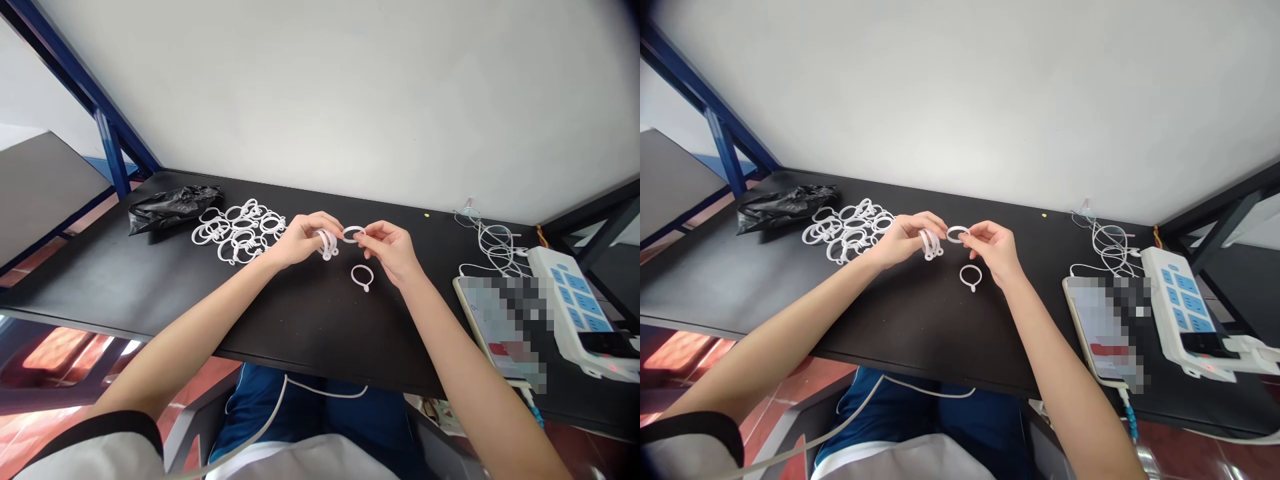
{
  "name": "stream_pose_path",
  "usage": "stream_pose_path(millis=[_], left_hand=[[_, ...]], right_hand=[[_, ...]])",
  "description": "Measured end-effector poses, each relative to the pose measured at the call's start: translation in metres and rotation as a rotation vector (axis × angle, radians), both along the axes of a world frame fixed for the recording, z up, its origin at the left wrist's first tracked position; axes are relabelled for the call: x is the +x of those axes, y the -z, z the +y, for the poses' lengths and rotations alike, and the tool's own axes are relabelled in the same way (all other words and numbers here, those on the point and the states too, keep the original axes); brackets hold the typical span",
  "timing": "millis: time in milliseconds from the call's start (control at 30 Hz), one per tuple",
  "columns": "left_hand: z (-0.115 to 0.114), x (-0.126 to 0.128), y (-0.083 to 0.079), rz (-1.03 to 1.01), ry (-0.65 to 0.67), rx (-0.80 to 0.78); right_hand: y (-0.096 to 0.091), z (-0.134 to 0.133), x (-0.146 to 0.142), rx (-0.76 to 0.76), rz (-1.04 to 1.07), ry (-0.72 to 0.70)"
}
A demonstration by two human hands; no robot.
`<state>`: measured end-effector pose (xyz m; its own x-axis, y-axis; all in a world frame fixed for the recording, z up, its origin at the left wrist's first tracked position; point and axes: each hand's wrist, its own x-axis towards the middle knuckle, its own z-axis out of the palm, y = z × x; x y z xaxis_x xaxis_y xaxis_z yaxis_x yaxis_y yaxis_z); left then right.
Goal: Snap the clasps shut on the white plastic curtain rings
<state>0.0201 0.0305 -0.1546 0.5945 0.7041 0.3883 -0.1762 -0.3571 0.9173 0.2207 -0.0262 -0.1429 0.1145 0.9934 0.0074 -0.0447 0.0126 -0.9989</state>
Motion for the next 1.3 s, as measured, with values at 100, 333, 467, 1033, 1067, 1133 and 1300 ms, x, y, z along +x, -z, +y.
stream_pose_path(millis=[100, 333, 467, 1033, 1067, 1133, 1300], left_hand=[[-0.002, 0.0, 0.0, 0.031, -0.052, 0.04], [-0.009, 0.004, -0.003, 0.093, -0.124, 0.152], [-0.01, 0.003, -0.004, 0.139, -0.183, 0.229], [-0.011, 0.003, -0.003, 0.168, -0.104, 0.276], [-0.012, 0.003, -0.003, 0.169, -0.099, 0.269], [-0.014, 0.004, -0.004, 0.168, -0.099, 0.258], [-0.018, 0.006, -0.006, 0.144, -0.117, 0.224]], right_hand=[[0.002, -0.002, -0.002, 0.004, -0.019, -0.076], [0.008, -0.005, -0.009, -0.019, -0.091, -0.268], [0.004, -0.004, -0.005, -0.012, -0.151, -0.306], [0.004, -0.002, 0.019, -0.015, -0.657, -0.305], [0.005, -0.001, 0.018, 0.0, -0.633, -0.281], [0.005, 0.0, 0.017, 0.033, -0.578, -0.232], [0.0, -0.002, 0.013, 0.099, -0.472, -0.162]])
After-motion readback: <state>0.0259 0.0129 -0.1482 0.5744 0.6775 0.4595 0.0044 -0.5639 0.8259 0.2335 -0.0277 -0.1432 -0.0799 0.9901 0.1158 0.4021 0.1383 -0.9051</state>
